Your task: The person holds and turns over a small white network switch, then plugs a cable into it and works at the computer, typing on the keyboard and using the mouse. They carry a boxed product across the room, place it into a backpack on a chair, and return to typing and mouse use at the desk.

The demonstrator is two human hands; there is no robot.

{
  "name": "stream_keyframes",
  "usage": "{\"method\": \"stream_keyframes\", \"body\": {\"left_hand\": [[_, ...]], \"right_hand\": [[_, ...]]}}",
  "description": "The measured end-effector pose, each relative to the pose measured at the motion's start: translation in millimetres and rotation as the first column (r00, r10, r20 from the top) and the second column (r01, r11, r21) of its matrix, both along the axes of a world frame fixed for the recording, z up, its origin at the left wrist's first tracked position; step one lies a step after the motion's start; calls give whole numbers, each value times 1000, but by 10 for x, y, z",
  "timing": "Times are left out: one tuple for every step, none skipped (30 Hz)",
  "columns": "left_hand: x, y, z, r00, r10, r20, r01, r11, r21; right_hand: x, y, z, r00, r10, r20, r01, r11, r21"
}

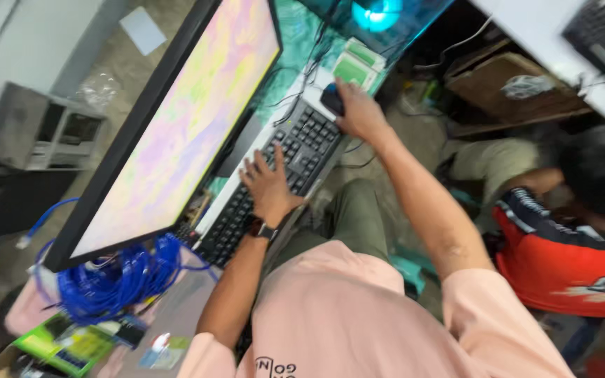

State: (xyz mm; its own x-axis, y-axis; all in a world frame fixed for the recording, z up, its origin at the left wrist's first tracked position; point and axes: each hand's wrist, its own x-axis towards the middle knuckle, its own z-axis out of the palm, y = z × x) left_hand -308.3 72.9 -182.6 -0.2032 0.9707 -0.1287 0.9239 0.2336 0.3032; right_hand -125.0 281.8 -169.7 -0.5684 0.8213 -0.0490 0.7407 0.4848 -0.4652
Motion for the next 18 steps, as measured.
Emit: {"method": "stream_keyframes", "body": {"left_hand": [[17, 15, 6, 1000, -3, 16, 5, 997, -79], [5, 37, 17, 1000, 1, 9, 1, 991, -132], [3, 70, 29, 1000, 4, 4, -3, 979, -204], [3, 93, 44, 1000, 12, -3, -13, 980, -197], [12, 104, 60, 1000, 18, -3, -18, 978, -207], [30, 110, 72, 1000, 20, 1, -19, 976, -218], [46, 113, 83, 1000, 10, -19, -14, 970, -243], [47, 128, 87, 999, -1, -43, -10, 966, -257], [40, 156, 87, 997, -15, -74, -4, 966, -257], [39, 187, 86, 999, 1, -47, -14, 960, -279], [32, 217, 84, 999, 25, -21, -30, 951, -307], [15, 252, 86, 999, 47, 1, -44, 942, -333], [-4, 314, 85, 996, 90, 21, -78, 943, -323], [-15, 360, 95, 990, 133, 42, -114, 942, -316], [-16, 418, 106, 982, 177, 66, -149, 940, -307], [-21, 473, 122, 976, 208, 68, -172, 923, -345], [-23, 516, 141, 969, 239, 68, -196, 904, -381], [-22, 559, 161, 960, 271, 69, -219, 883, -415]], "right_hand": [[21, 18, -38, 1000, 17, 11, -18, 1000, 20], [21, 40, -79, 999, 40, 0, -40, 997, 66], [14, 59, -72, 998, 61, -8, -60, 994, 92], [8, 75, -64, 999, 47, -22, -45, 996, 72], [13, 73, -58, 999, 29, -28, -28, 999, 34], [16, 68, -55, 1000, 8, -30, -8, 1000, -6], [23, 56, -56, 1000, 13, -4, -13, 1000, -7], [30, 42, -61, 1000, 19, 16, -19, 1000, 3], [34, 43, -71, 999, 20, 31, -21, 999, 28], [49, 41, -84, 1000, 22, 16, -23, 998, 51], [60, 31, -108, 1000, 32, 0, -31, 997, 66], [70, 21, -134, 999, 40, -19, -38, 996, 84], [83, 30, -163, 999, 35, -37, -32, 996, 88], [93, 23, -193, 998, 32, -55, -27, 996, 90], [106, 25, -205, 997, 31, -72, -24, 995, 95], [116, 19, -225, 991, 48, -127, -35, 994, 104], [127, 20, -258, 981, 67, -184, -46, 992, 115], [140, 17, -287, 978, 84, -191, -59, 990, 130]]}}
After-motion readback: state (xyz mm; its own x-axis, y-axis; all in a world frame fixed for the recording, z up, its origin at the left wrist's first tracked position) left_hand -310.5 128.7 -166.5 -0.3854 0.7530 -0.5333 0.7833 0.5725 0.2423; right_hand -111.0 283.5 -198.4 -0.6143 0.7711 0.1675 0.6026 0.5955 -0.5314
